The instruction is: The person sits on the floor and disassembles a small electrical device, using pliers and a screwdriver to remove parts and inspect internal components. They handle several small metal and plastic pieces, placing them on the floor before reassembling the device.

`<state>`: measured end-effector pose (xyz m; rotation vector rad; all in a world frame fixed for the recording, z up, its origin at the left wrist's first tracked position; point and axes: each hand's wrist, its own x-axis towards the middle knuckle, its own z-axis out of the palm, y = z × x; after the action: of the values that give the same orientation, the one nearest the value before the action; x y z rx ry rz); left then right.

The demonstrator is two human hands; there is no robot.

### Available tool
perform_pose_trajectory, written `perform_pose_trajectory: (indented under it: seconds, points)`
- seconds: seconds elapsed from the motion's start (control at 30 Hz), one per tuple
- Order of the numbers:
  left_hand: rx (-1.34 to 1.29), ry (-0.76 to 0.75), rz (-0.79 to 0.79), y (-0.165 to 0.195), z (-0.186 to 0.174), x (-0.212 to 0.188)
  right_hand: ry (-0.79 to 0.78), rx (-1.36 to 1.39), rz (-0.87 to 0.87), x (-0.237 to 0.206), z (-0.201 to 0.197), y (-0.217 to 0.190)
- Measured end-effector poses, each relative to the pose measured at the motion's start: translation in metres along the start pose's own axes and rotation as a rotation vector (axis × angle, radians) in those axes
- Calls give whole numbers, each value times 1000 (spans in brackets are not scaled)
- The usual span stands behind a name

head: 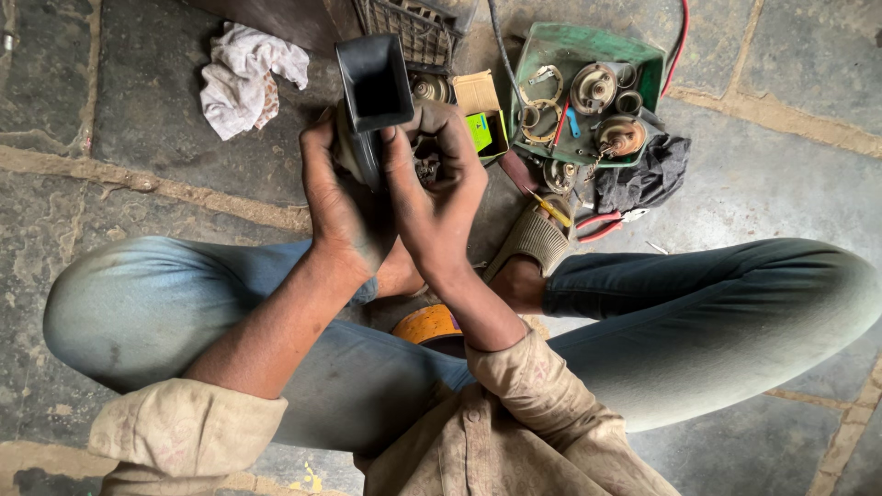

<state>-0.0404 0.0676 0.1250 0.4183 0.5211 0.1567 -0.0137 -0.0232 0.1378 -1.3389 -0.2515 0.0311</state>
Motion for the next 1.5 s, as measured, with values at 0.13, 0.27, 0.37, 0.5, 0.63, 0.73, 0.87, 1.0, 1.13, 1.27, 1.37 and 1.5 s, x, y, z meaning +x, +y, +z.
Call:
perform_pose_trajectory:
  seconds: [0.13,0.27,0.37,0.5,0.63,0.73,0.87,1.0,1.13,1.27,1.37,1.5]
  points:
    - [11,15,-14,-1,2,-1,3,26,37,1,-6,-5]
    - [-1,-88,26,-1,2,-2,5,61,36,-1,-9,-8]
    - [57,-32,49,-1,5,-5,39,-19,69,-4,-11,-8]
    - [106,18,15,-3,9,-7,124,18,10,-13,-10,-4]
    - [72,-1,-8,-4,5,-6,154,-41,-134,-21,-6,5]
    - [101,58,10,-6,-2,-5,135,-254,-242,-22,-9,10]
    - [102,54,50,-8,-7,0,56,-118,-226,-17,-16,13]
    - [124,-31,53,-10,-6,0,70,-21,-148,-14,-17,12]
    - [179,-57,46,-9,-1,-2,61,5,-83,-13,-15,8]
    - [183,-104,26,-9,0,-3,24,-92,-178,-8,-20,4]
    - [169,-125,-53,-10,-2,-2,14,-256,-273,-4,-28,7]
    - [249,-85,-107,-8,0,1,-10,-258,-233,-1,-41,16]
